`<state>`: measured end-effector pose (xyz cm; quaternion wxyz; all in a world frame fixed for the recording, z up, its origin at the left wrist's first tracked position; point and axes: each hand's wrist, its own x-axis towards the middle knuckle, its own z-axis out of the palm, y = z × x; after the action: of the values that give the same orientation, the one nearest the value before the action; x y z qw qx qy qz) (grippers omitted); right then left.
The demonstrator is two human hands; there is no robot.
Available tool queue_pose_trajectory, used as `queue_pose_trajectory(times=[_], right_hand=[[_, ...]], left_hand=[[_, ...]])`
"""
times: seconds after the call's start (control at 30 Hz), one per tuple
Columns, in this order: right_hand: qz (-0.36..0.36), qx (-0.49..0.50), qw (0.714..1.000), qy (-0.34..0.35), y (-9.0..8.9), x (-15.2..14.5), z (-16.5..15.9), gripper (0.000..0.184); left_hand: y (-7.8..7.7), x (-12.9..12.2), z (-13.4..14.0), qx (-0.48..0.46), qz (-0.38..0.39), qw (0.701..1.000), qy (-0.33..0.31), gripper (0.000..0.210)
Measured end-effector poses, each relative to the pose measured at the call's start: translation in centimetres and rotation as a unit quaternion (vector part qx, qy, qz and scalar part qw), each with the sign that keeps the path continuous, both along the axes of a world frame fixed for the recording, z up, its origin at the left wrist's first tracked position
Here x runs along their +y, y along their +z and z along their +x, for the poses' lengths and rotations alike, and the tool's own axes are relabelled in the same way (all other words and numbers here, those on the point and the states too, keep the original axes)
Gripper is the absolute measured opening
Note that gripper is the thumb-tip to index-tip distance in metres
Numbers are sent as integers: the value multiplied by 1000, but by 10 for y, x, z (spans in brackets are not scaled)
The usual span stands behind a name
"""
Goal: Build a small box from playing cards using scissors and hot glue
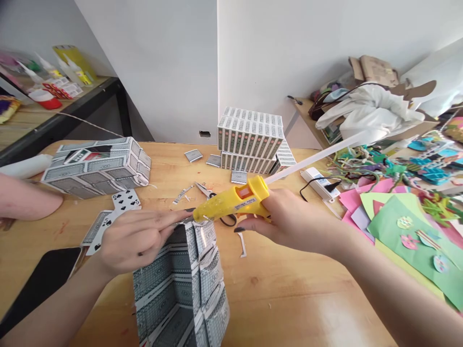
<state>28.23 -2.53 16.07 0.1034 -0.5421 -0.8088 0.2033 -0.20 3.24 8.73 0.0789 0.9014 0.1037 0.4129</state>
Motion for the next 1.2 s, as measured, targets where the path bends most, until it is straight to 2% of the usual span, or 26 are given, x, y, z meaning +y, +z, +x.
queue_pose_trajectory(times=[0.13, 0.27, 0.37, 0.53, 0.8, 0.9, 1.0, 1.1, 1.2], right_hand=[[117, 23, 991, -62, -6, -3, -13, 27], [238, -6, 964, -120, -18, -5, -20, 31], [271, -28, 948, -165, -25, -5, -25, 38], [306, -32, 935, -178, -28, -6, -30, 38], [368, -68, 910, -180, -31, -9, -33, 24], [316, -27, 926, -205, -30, -9, -35, 24], [177, 22, 950, -255, -27, -6, -36, 37], [66, 53, 952, -294, -21, -2, -34, 36], [27, 52, 951, -305, -17, 1, -30, 33]], left_hand=[[1, -1, 1, -6, 10, 1000, -5, 23], [4, -2, 3, -7, 16, 1000, -4, 25], [4, -3, 3, -9, 13, 1000, -7, 24], [3, -2, 1, -6, 3, 1000, -11, 26], [-3, -1, 0, -10, 2, 1000, -12, 25], [-2, -2, 1, -9, 2, 1000, -9, 23], [1, -3, 1, 1, 5, 1000, -6, 19], [4, -3, 2, 3, 4, 1000, -5, 20], [4, -3, 2, 1, 13, 1000, -8, 21]])
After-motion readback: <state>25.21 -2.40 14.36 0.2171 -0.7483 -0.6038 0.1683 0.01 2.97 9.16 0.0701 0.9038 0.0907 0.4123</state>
